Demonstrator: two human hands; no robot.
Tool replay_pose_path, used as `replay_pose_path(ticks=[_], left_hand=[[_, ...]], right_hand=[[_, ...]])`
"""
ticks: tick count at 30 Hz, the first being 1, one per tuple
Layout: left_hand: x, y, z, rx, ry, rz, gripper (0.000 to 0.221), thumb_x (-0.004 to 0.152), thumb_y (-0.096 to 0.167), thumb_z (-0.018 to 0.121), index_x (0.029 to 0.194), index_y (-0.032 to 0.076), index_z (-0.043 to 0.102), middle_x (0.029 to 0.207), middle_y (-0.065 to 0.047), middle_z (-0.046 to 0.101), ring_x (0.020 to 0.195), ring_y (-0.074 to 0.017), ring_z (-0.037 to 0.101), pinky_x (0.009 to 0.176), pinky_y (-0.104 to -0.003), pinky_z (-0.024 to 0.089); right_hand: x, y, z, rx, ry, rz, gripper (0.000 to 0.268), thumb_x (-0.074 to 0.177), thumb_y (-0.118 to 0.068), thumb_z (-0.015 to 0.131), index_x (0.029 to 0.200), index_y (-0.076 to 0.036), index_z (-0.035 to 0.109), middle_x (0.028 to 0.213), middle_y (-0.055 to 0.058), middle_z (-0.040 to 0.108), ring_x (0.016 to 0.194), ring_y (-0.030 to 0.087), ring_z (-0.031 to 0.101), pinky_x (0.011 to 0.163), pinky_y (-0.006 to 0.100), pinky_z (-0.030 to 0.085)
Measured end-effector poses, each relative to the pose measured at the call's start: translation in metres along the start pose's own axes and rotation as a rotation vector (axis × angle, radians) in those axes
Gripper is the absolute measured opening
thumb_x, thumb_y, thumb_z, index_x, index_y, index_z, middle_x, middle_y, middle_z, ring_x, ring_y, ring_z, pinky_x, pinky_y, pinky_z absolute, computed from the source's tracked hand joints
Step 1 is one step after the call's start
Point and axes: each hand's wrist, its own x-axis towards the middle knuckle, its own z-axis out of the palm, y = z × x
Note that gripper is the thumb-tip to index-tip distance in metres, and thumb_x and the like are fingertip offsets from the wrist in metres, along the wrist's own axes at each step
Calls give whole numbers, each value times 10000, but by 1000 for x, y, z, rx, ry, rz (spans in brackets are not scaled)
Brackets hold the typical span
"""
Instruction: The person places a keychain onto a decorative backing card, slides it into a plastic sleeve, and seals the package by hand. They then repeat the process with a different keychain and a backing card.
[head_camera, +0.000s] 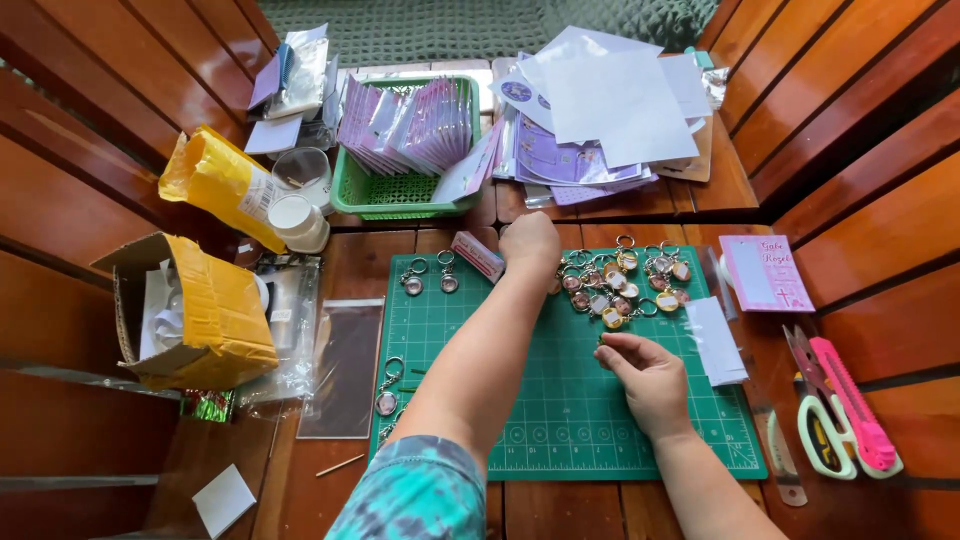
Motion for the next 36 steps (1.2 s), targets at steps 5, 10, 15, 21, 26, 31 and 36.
replay_pose_path(ticks=[5, 10, 15, 21, 26, 31, 36], left_hand=[[-41, -11, -35, -246, 70, -19, 200, 904, 320, 621, 974, 215, 776, 988, -117, 764, 1069, -376, 731, 902, -484, 597], [-56, -32, -39, -922, 191, 130, 135, 950, 347, 713, 1044, 258, 749, 842, 4, 783, 856, -124, 730, 803, -336, 553], [-102, -27, -73, -1396, 195, 277, 106, 992, 171, 701, 1021, 69, 701, 873, -77, 788, 628, -18, 559, 580, -170, 442], [-140, -33, -78, -1773, -5, 165, 123, 1007, 168, 691, 1055, 55, 695, 991, -156, 787, 891, -186, 766, 725, -226, 590], [-162, -33, -67, -1908, -113, 61, 149, 1009, 137, 685, 1081, 7, 675, 1060, -229, 764, 987, -314, 758, 793, -373, 646], [-185, -25, -62, -1792, -102, 170, 139, 986, 119, 721, 1053, 0, 696, 1018, -213, 772, 957, -283, 767, 778, -309, 637], [-196, -8, -53, -1716, -32, 256, 129, 983, 61, 721, 1054, -45, 697, 1008, -216, 765, 929, -264, 761, 799, -317, 639]], right_hand=[[2, 3, -4, 10, 3, -14, 235, 866, 42, 807, 1097, 56, 765, 925, 191, 782, 789, 175, 740, 782, 343, 647], [3, 4, -4, 34, 28, -51, 223, 862, 61, 802, 1082, 49, 765, 948, 181, 771, 833, 176, 738, 800, 330, 645], [8, 14, -6, 91, 44, -60, 206, 891, 68, 775, 1095, 60, 748, 978, 205, 759, 895, 217, 747, 831, 341, 642], [13, -1, 0, 178, 35, -62, 196, 910, 80, 741, 1105, 58, 731, 1007, 176, 745, 923, 217, 736, 871, 336, 644], [27, -35, 10, 54, 0, -196, 177, 902, 100, 758, 1070, 45, 744, 1027, 199, 734, 931, 231, 720, 850, 377, 653], [29, -98, 29, -159, -68, -430, 187, 840, 113, 845, 983, 18, 771, 983, 203, 741, 904, 214, 736, 836, 352, 636], [30, -118, 40, -297, -55, -696, 179, 813, 150, 861, 916, 27, 782, 932, 200, 751, 891, 253, 748, 769, 345, 622]])
